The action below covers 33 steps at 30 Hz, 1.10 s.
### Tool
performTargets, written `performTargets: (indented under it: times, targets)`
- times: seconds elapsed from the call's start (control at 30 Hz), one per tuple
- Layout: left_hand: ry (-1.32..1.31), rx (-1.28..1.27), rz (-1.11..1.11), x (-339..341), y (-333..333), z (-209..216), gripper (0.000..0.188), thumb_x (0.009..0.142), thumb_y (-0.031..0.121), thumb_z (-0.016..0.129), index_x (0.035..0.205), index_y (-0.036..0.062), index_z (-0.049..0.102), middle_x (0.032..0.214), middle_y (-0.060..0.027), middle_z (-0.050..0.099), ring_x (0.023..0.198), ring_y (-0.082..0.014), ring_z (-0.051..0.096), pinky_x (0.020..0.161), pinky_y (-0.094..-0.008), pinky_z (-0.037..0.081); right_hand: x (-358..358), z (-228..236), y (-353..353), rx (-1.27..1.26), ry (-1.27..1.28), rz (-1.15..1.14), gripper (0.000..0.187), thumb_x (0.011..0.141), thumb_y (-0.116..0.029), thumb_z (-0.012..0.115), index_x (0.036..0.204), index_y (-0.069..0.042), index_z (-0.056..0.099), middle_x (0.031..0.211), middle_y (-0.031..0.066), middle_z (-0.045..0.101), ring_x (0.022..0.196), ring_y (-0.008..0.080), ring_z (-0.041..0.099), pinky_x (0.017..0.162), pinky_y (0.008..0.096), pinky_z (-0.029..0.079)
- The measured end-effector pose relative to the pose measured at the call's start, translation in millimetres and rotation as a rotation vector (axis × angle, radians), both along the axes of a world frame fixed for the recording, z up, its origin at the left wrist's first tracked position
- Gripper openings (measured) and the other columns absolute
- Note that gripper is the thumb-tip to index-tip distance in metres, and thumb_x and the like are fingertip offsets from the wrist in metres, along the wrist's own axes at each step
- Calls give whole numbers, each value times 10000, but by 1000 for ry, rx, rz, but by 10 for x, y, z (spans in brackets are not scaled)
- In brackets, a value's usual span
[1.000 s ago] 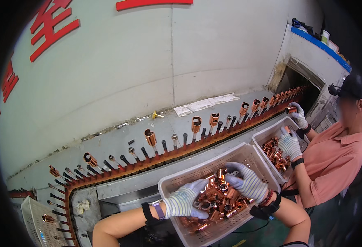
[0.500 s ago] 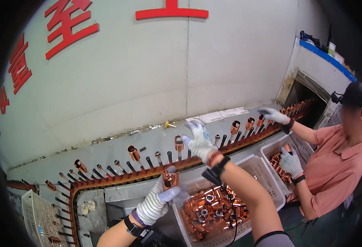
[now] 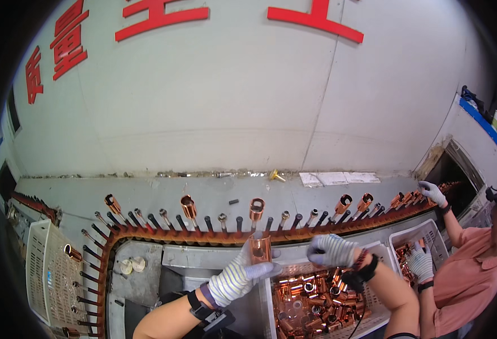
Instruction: Two people remove copper tubes from a conveyor rack by hand and place them into white plastic bins. They handle the tubes one at a time, occasionally inspecting them before filling the bins.
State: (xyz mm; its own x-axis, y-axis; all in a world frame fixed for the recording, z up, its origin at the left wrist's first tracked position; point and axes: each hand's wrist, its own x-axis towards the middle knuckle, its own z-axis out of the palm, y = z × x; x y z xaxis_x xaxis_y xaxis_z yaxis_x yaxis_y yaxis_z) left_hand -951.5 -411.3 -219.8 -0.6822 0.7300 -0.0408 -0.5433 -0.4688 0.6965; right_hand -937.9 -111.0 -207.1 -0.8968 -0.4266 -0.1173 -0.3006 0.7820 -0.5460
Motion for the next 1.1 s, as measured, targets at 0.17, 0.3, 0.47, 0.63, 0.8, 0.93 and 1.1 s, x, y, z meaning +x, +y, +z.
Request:
performTargets:
  times: [0.17,0.3,0.47,0.63,0.8,0.93,1.1]
  targets:
    - [3,-36,4,-179,-130,-116,856,843,46,681,1498,209,154,1286,-141,504,1061,-274,625,982,-423,485,-775,231,149,169,380,-300,384,819,-341,685,1064,-47,646,1048,186,641,1001,386,602,877,460,483]
    - [-128,-46,-126,-153,39,123,749,825,20,651,1446,130,247,1164,-142,596,1014,-308,650,954,-395,501,-1318,-48,593,296,550,-454,383,815,-283,694,1088,-22,630,1037,189,656,984,372,619,877,433,492]
    - [-248,25,-241,-91,371,-100,402,846,35,588,1241,14,516,1133,-141,658,1039,-347,648,993,-433,470,-1164,-679,631,-247,358,-551,197,813,-176,673,931,-21,642,807,164,662,748,279,653,674,387,528]
    - [-203,24,-82,-156,239,13,297,853,81,602,1134,-6,563,1012,-116,664,1029,-320,644,1037,-495,433,-513,-411,-502,-87,472,226,181,753,-133,670,892,-25,626,815,181,598,732,343,629,670,443,509]
    - [-205,-71,-122,-79,283,103,436,848,122,649,1237,31,473,1083,-116,626,997,-293,649,1023,-515,443,-272,-228,351,132,254,-87,264,760,-153,667,1002,-53,638,970,167,631,888,351,646,786,411,535]
    - [-103,-96,-134,195,276,247,457,853,157,683,1232,21,466,1108,-121,623,1012,-288,644,981,-451,476,-453,269,859,422,376,-660,592,763,-134,654,1325,-109,466,1175,224,561,1076,403,580,906,474,489]
    - [-7,-150,-252,525,469,477,740,874,153,673,1455,36,231,1221,-174,555,1046,-258,619,965,-416,489,-682,233,1574,409,76,-1009,575,791,-279,691,1317,-127,519,1299,197,543,1157,375,562,988,418,460]
